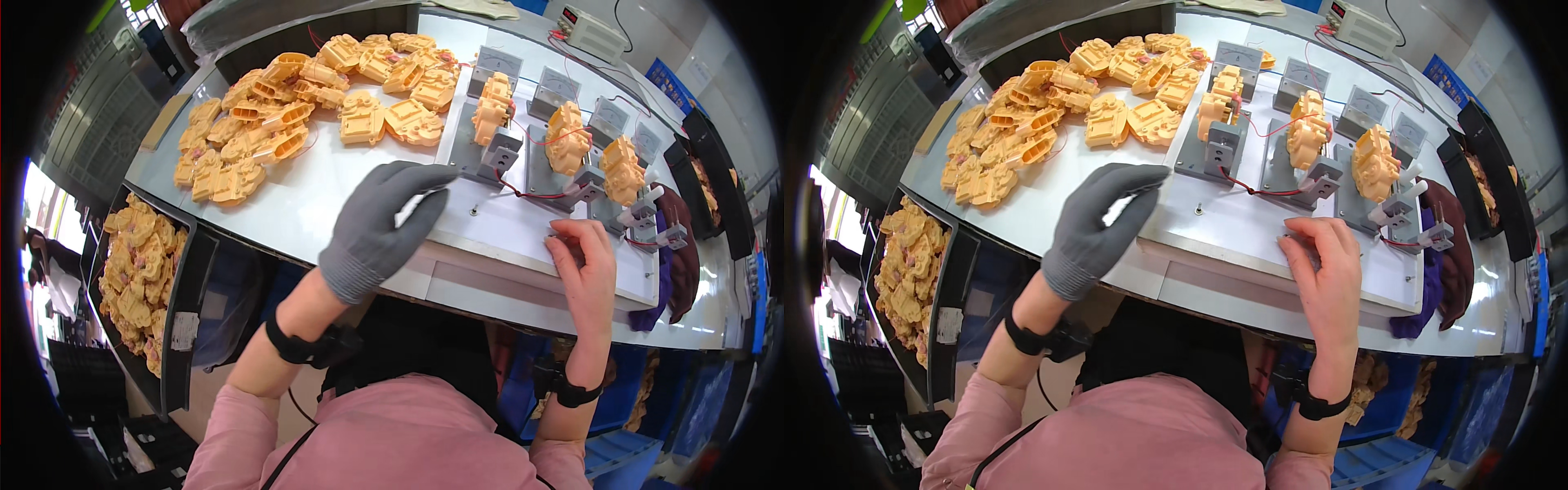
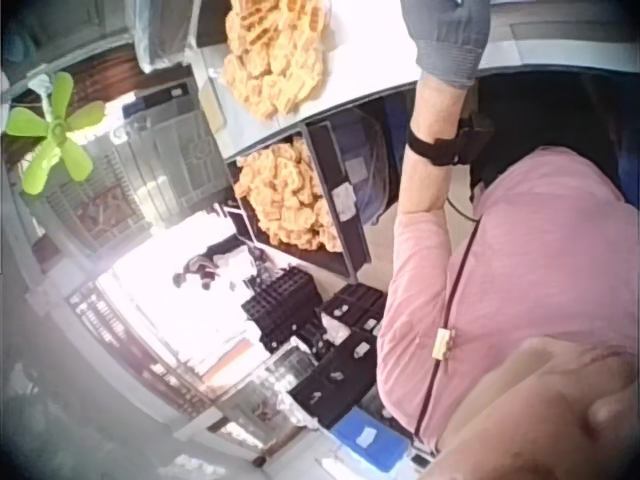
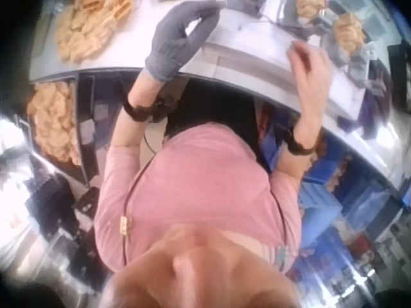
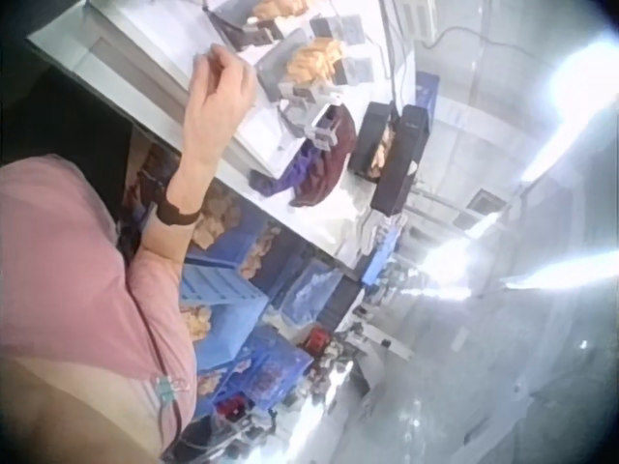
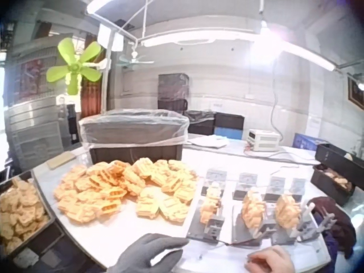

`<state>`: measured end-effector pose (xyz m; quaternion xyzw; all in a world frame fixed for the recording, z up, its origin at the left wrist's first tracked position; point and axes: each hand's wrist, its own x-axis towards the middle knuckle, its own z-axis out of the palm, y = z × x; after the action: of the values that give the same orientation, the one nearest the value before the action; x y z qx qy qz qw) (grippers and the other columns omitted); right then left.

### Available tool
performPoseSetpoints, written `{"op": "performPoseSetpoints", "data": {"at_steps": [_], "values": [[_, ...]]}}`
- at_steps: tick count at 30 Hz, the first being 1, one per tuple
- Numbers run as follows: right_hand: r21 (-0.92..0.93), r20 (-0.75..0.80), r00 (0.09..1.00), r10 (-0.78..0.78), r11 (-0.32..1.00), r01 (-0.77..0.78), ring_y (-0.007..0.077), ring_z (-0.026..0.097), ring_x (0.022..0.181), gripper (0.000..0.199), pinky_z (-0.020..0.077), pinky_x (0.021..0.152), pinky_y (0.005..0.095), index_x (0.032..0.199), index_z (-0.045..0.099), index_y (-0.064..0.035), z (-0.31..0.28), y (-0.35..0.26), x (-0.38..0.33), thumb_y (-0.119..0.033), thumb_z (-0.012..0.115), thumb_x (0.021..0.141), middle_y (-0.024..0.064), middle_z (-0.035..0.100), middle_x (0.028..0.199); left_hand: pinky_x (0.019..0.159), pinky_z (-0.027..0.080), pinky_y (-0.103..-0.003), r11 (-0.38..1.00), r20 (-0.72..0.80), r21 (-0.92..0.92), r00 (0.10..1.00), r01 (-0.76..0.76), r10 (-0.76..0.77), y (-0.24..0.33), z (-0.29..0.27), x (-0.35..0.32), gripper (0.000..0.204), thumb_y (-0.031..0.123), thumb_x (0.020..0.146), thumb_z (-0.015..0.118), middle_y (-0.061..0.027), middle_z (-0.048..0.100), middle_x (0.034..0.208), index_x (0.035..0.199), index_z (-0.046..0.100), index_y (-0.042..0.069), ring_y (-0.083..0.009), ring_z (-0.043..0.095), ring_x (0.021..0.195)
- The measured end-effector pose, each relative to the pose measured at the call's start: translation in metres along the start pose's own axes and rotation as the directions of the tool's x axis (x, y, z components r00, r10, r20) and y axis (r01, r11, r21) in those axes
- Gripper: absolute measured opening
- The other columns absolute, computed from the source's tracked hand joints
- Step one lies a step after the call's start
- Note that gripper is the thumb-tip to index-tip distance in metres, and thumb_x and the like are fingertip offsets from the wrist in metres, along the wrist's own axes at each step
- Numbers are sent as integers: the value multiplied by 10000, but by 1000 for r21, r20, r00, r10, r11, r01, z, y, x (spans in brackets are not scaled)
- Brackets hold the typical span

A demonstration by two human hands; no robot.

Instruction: Testing orange plastic toy components using an electrical testing fixture at a factory workbench.

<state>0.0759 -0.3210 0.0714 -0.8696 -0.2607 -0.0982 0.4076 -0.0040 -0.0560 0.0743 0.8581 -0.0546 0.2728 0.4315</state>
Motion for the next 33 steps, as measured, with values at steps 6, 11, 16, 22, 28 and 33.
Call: {"op": "performPoseSetpoints", "data": {"at_steps": [6, 11, 16, 22, 28, 33], "values": [[29, -27, 998, -50, 998, 51, 252, 612, 867, 166, 485, 790, 347, 1006, 682, -30, 0, 2, 0, -53, 731, 850, 86, 627, 931, 892, 491, -406, 975, 144, 203, 987, -94, 65, 7, 22, 9, 238, 167, 891, 708, -111, 685, 1090, 1107, 702, 67, -321, 597, 1034], [27, -28, 996, -82, 996, 83, 265, 605, 862, 148, 468, 795, 363, 986, 684, -40, -4, 5, 1, -60, 730, 847, 87, 638, 930, 896, 472, -408, 956, 105, 272, 991, -107, 81, 7, 34, 7, 229, 169, 872, 715, -96, 697, 1031, 1087, 715, 92, -317, 604, 1002], [10, 4, 997, -77, 997, 77, 276, 595, 932, 145, 426, 869, 372, 984, 692, -62, -5, 6, 0, -95, 737, 850, 68, 659, 959, 891, 461, -395, 950, 12, 310, 999, -33, 30, 8, 43, 5, 178, 153, 864, 722, -70, 696, 990, 1035, 726, 103, -302, 604, 978], [-3, 7, 997, -81, 997, 81, 267, 600, 928, 151, 425, 869, 369, 986, 695, -68, -5, 9, -1, -95, 743, 845, 64, 659, 961, 895, 469, -393, 955, -14, 296, 1000, 22, -19, 6, 46, 5, 152, 143, 846, 745, -67, 694, 987, 991, 728, 100, -293, 604, 982], [3, 11, 997, -75, 997, 75, 265, 598, 921, 158, 425, 867, 368, 988, 695, -66, -5, 8, 0, -92, 746, 841, 64, 657, 955, 898, 466, -390, 962, -13, 273, 1000, 3, 1, 5, 45, 6, 115, 118, 832, 749, -59, 692, 983, 941, 725, 91, -289, 603, 977], [9, 7, 997, -80, 997, 80, 264, 596, 912, 161, 426, 859, 365, 987, 694, -64, -5, 8, 1, -87, 748, 838, 63, 656, 955, 901, 458, -383, 963, 6, 268, 1000, -19, 18, 4, 43, 4, 113, 107, 820, 753, -52, 690, 973, 926, 720, 93, -283, 604, 970]]}}
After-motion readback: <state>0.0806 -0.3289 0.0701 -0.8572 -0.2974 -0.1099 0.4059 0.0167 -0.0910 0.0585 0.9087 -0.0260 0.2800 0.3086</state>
